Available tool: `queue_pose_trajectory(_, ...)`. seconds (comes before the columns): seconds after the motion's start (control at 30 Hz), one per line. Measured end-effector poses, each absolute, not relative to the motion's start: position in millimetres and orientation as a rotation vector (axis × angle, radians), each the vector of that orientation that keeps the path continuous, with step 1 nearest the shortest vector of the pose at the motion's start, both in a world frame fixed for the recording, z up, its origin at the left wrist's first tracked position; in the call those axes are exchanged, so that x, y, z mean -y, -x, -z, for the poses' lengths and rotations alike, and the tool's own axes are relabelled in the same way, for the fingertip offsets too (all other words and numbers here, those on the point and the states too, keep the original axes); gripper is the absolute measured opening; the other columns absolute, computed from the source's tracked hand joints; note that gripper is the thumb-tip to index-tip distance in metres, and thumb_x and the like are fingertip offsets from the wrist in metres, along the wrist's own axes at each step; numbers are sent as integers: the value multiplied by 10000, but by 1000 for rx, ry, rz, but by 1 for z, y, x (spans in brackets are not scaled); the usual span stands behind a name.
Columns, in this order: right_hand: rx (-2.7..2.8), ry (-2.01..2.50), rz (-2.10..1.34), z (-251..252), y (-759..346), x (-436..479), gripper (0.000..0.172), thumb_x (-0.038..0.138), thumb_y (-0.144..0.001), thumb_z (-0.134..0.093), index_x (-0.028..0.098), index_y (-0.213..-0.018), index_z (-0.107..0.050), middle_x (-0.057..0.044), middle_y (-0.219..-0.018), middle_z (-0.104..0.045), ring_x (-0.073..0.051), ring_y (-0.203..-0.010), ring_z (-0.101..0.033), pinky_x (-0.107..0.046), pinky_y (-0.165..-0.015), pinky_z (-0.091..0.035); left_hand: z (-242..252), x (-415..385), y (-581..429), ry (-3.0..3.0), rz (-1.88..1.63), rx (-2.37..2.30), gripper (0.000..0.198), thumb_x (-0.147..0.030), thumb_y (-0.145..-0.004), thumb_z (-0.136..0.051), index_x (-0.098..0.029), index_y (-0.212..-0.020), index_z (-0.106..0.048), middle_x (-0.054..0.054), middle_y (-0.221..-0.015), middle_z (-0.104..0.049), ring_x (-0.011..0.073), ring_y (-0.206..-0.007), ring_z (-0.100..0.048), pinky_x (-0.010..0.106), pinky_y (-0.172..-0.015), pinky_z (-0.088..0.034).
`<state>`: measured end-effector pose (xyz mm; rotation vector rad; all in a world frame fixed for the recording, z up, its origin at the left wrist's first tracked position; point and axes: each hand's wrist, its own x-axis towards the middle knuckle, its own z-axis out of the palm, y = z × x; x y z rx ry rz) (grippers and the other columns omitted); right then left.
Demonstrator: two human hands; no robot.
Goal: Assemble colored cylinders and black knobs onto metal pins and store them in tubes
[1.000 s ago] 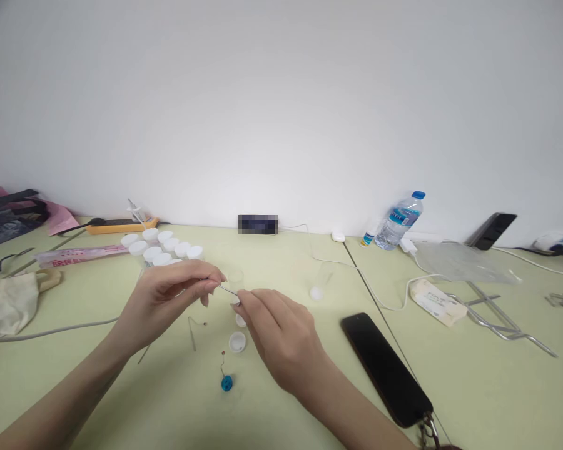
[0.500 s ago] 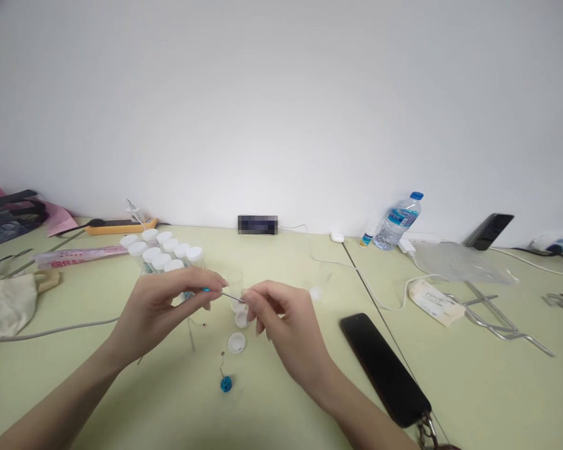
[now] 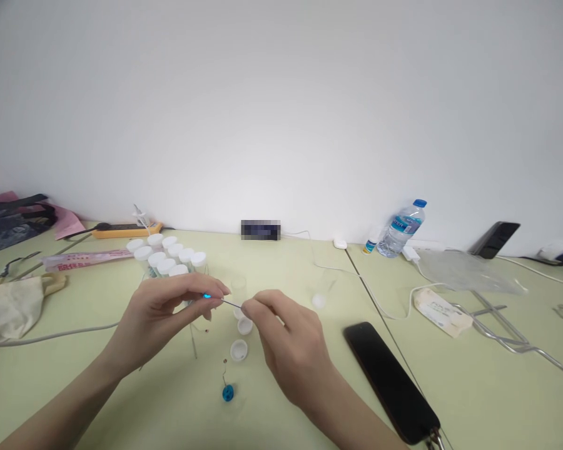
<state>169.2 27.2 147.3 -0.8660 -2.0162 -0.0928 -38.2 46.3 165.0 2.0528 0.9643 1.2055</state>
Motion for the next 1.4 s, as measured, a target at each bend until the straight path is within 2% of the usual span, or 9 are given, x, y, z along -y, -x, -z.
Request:
queue_pose_trajectory(0.17,1757,963,-918,-156,-163,-28,153,232,-923,-511,175,-846,-631,-9,-669,-623,-117,-556,-601,-220,-504,-511,-164,-44,39,-2185,-1221,-1031,102,-206,-874,-566,-212,-872,-668,22,-880,-710,150,-760,-657,229,-640,-537)
queue_pose_trajectory(0.23,1659,953,-1060,-155,-162,-29,150,269,-922,-520,176,-893,-634,1,-644,-625,-116,-525,-607,-214,-474,-514,-165,-44,40,-2187,-1204,-1054,100,-209,-875,-567,-217,-881,-666,12,-882,-706,131,-714,-647,221,-626,-526)
queue_pose_trajectory(0.5,1990,809,78,-139,-164,-25,266,62,-868,-548,190,-1087,-627,-77,-959,-670,-156,-810,-644,-248,-689,-529,-168,-54,41,-1955,-1149,-1014,118,-274,-869,-580,-195,-855,-666,16,-797,-687,116,-616,-615,231,-571,-540)
queue_pose_trajectory(0.6,2009,790,69,-139,-164,-23,293,41,-880,-507,188,-1109,-616,-69,-909,-677,-150,-784,-648,-239,-662,-531,-168,-53,39,-1925,-1120,-969,117,-260,-869,-579,-186,-847,-667,24,-801,-687,121,-631,-622,232,-576,-555)
queue_pose_trajectory(0.83,1832,965,-618,-149,-165,-26,187,168,-949,-454,217,-1069,-589,14,-692,-655,-98,-539,-628,-196,-529,-540,-166,-47,37,-1957,-1099,-977,107,-221,-868,-580,-214,-874,-687,4,-836,-698,108,-653,-614,199,-562,-543)
queue_pose_trajectory(0.97,1985,981,-79,-141,-166,-28,146,164,-910,-519,210,-984,-635,-67,-972,-672,-125,-658,-649,-221,-563,-510,-166,-49,38,-1923,-1118,-975,97,-230,-862,-593,-212,-868,-689,5,-847,-704,106,-647,-620,204,-583,-553)
queue_pose_trajectory(1.07,2032,949,93,-138,-165,-27,176,121,-897,-502,196,-952,-652,-75,-940,-668,-157,-713,-643,-251,-592,-492,-167,-50,38,-1891,-1106,-974,88,-235,-856,-604,-218,-863,-691,-1,-855,-708,105,-647,-630,205,-597,-556)
queue_pose_trajectory(1.23,1825,986,-730,-151,-162,-24,135,212,-893,-555,179,-820,-664,-14,-681,-630,-119,-574,-615,-224,-543,-507,-166,-48,39,-1856,-1106,-1026,102,-195,-805,-665,-243,-885,-707,-23,-819,-721,98,-605,-643,203,-616,-554)
queue_pose_trajectory(1.4,1362,930,-1501,-153,-161,-31,186,330,-858,-625,155,-802,-655,-10,-649,-664,-82,-472,-608,-150,-411,-469,-166,-47,36,-1866,-1154,-1050,111,-212,-787,-689,-251,-890,-707,-43,-781,-717,89,-600,-643,184,-613,-551)
